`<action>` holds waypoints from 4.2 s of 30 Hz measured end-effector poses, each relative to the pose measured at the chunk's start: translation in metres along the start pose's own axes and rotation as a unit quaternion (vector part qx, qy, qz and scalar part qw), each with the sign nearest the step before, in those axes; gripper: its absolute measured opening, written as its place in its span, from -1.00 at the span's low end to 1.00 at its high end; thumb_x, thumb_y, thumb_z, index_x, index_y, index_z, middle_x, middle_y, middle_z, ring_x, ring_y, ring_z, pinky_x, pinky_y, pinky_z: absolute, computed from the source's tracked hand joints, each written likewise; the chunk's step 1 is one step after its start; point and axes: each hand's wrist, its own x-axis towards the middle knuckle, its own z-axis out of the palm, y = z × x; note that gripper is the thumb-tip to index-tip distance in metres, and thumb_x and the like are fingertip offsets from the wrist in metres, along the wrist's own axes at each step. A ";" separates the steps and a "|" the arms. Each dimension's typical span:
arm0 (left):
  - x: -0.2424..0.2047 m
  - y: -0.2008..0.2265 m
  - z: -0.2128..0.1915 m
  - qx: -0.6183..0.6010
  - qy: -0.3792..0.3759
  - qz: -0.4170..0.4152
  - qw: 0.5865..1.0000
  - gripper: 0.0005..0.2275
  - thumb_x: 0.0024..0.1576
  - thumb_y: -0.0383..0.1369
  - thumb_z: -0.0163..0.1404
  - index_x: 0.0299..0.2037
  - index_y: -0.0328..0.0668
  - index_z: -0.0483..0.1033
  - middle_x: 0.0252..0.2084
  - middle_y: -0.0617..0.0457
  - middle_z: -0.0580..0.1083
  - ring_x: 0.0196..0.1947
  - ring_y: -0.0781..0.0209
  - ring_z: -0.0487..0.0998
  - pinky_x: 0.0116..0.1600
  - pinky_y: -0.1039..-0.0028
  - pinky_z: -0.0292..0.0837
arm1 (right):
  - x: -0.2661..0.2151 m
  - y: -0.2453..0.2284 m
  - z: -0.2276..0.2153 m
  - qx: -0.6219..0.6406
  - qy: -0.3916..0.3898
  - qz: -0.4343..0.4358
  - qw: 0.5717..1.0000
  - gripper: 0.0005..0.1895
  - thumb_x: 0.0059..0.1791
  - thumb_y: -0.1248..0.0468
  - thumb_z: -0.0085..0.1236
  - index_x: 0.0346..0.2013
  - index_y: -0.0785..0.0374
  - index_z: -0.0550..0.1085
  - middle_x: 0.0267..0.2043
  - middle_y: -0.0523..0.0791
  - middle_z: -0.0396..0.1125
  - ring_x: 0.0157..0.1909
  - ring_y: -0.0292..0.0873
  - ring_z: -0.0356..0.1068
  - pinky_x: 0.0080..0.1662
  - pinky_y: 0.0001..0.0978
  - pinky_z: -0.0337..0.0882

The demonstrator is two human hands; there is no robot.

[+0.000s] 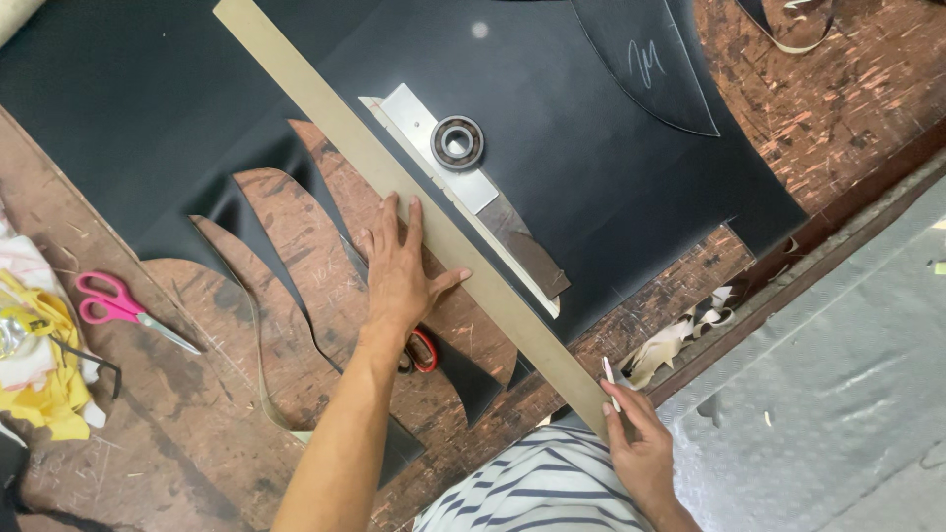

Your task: The person places paper templates onto a large sheet of black fabric and traces around them using chalk. They then use shears to cut the fabric following the traced lines and the edges of the templates.

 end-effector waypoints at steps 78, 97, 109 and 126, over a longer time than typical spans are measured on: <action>-0.106 0.031 0.039 -0.184 0.235 -0.113 0.948 -0.42 0.22 -0.35 0.08 0.44 -0.37 0.19 0.37 -0.42 0.23 0.33 -0.36 0.25 0.41 0.04 0.17 | 0.038 -0.022 -0.065 -0.181 0.056 -0.248 0.950 -0.39 -0.16 0.31 0.33 0.19 0.19 0.44 0.18 0.05 0.35 0.18 0.08 0.36 0.12 -0.18 0.41; -0.090 -0.008 0.064 -0.081 0.291 -0.254 0.919 -0.44 0.04 -0.36 0.14 0.26 -0.40 0.32 0.15 -0.35 0.35 0.11 -0.32 0.38 0.12 0.13 0.37 | 0.424 -0.032 -0.179 -0.211 -0.006 -0.342 0.916 -0.21 -0.10 0.25 0.45 0.41 0.32 0.38 0.19 0.10 0.36 0.25 0.08 0.37 0.25 -0.14 0.36; -0.086 0.106 0.079 -0.583 0.280 -0.387 0.657 -0.87 0.16 -0.38 -0.01 -0.15 -0.20 0.52 -0.45 0.10 0.49 -0.49 0.34 0.49 -0.37 0.51 0.40 | 0.450 -0.114 -0.137 -0.370 -0.001 -0.503 0.781 -0.38 0.04 0.11 0.30 0.32 0.34 0.43 0.35 0.26 0.29 0.39 0.28 0.21 0.32 0.04 0.20; -0.119 0.190 0.088 -0.598 0.079 -0.282 0.746 -0.75 0.28 -0.22 -0.13 -0.22 -0.25 0.49 -0.35 0.09 0.49 -0.31 0.25 0.51 -0.17 0.46 0.45 | 0.142 -0.066 -0.089 0.220 -0.568 0.209 0.765 -0.39 -0.10 0.32 0.31 0.22 0.26 0.35 -0.25 -0.09 0.45 -0.25 -0.24 0.47 -0.13 -0.40 0.49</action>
